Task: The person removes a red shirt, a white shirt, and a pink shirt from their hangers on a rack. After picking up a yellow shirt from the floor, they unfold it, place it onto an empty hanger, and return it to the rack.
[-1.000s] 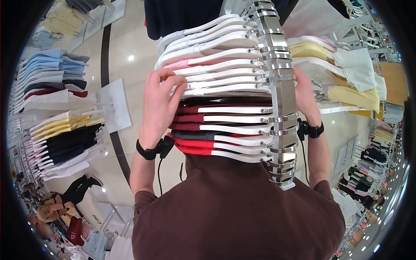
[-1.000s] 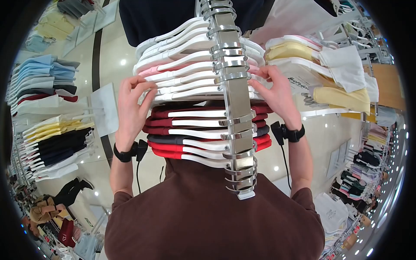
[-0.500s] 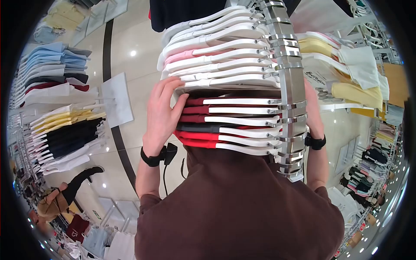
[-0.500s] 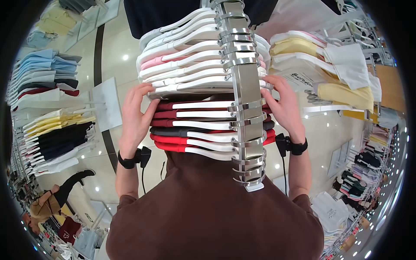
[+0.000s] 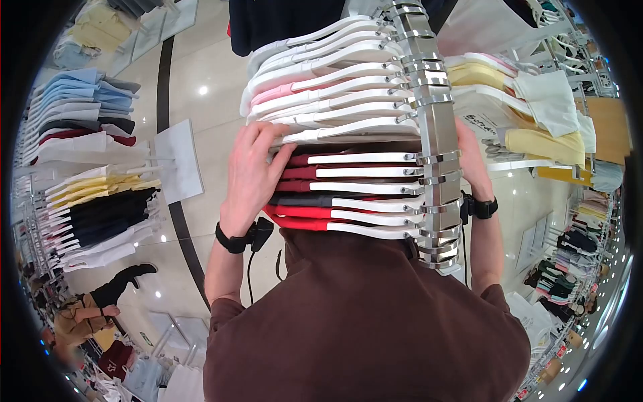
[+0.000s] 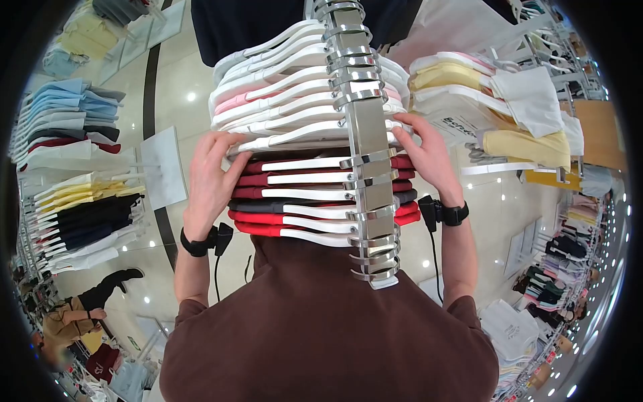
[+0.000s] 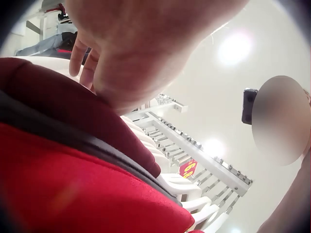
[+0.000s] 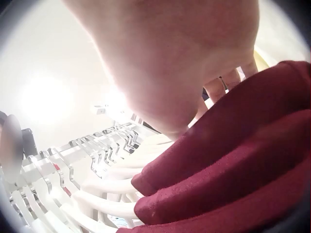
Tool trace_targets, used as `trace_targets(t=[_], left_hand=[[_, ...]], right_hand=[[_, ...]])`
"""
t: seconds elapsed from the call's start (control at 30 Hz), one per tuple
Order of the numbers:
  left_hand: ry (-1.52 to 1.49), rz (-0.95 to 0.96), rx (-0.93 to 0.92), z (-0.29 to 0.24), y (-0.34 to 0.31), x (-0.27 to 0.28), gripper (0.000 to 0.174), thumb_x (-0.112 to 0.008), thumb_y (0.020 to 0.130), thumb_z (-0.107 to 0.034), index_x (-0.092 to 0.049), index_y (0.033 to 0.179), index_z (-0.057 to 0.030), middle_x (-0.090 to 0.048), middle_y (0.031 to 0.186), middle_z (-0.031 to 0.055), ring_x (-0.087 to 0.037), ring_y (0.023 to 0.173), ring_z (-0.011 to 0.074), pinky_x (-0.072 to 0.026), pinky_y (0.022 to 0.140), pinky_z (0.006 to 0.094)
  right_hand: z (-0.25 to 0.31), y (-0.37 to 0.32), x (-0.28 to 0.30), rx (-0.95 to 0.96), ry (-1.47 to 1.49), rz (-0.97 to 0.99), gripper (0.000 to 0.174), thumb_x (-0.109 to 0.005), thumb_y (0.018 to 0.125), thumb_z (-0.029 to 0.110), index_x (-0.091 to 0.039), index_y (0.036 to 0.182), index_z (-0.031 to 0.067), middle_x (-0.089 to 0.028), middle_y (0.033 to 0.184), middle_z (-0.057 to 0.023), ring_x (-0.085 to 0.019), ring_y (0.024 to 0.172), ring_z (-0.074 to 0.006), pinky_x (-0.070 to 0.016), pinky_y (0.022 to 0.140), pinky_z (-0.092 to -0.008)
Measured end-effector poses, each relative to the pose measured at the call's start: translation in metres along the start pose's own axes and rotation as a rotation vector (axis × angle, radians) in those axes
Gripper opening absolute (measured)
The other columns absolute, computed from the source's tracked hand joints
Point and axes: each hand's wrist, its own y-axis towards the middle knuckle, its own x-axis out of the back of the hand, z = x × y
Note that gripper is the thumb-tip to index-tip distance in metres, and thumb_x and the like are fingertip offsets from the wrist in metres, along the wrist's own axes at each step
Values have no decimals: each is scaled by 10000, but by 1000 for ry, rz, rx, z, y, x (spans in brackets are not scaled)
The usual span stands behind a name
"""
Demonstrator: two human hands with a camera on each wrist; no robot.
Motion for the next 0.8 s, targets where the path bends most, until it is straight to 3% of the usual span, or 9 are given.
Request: trace_targets(t=[0.07, 0.2, 0.27, 0.5, 0.63, 0.8], left_hand=[[-44, -39, 73, 0, -2, -3, 305, -787, 932, -70, -723, 1228, -31, -693, 1099, 134, -667, 1039, 325, -535, 900, 428], [-3, -48, 20, 2, -4, -4, 301, -769, 947, -61, -699, 1237, -23, -707, 1097, 145, -678, 1018, 329, -541, 906, 429], [-45, -116, 43, 1, -5, -7, 257, -760, 951, -75, -694, 1194, -24, -706, 1116, 129, -666, 1053, 342, -539, 908, 438], [-71, -35, 90, 0, -8, -4, 253, -761, 961, -73, -725, 1207, -31, -719, 1154, 139, -700, 1063, 326, -549, 943, 401], [-115, -44, 94, -5, -12, -4, 196, -781, 947, -85, -751, 1135, -39, -694, 1202, 129, -684, 1086, 323, -546, 953, 408], [-117, -52, 94, -7, -13, -4, 185, -785, 944, -93, -757, 1117, -32, -671, 1264, 115, -666, 1127, 329, -544, 952, 424]], right_hand=[[-2, 4, 1, 2, 8, 3, 391, -687, 1055, 319, -721, 1302, 18, -747, 1274, -146, -687, 1152, -262, -502, 1049, -387], [-5, 9, 0, -20, 30, 5, 398, -698, 1051, 319, -717, 1303, 11, -763, 1233, -139, -693, 1126, -252, -502, 1053, -394], [-3, 7, -1, -12, 20, -11, 397, -701, 1051, 319, -718, 1300, 11, -766, 1226, -138, -695, 1116, -250, -503, 1054, -397], [5, 4, -1, -44, 7, -38, 400, -702, 1054, 330, -718, 1284, 3, -767, 1219, -142, -710, 1116, -255, -520, 1059, -416], [3, 5, -2, -54, 11, -34, 409, -701, 1055, 333, -710, 1280, -8, -765, 1215, -147, -710, 1129, -256, -523, 1064, -417], [4, 2, -5, -20, 58, -72, 352, -727, 1028, 264, -716, 1251, -8, -767, 1181, -131, -701, 1090, -240, -525, 1047, -393]])
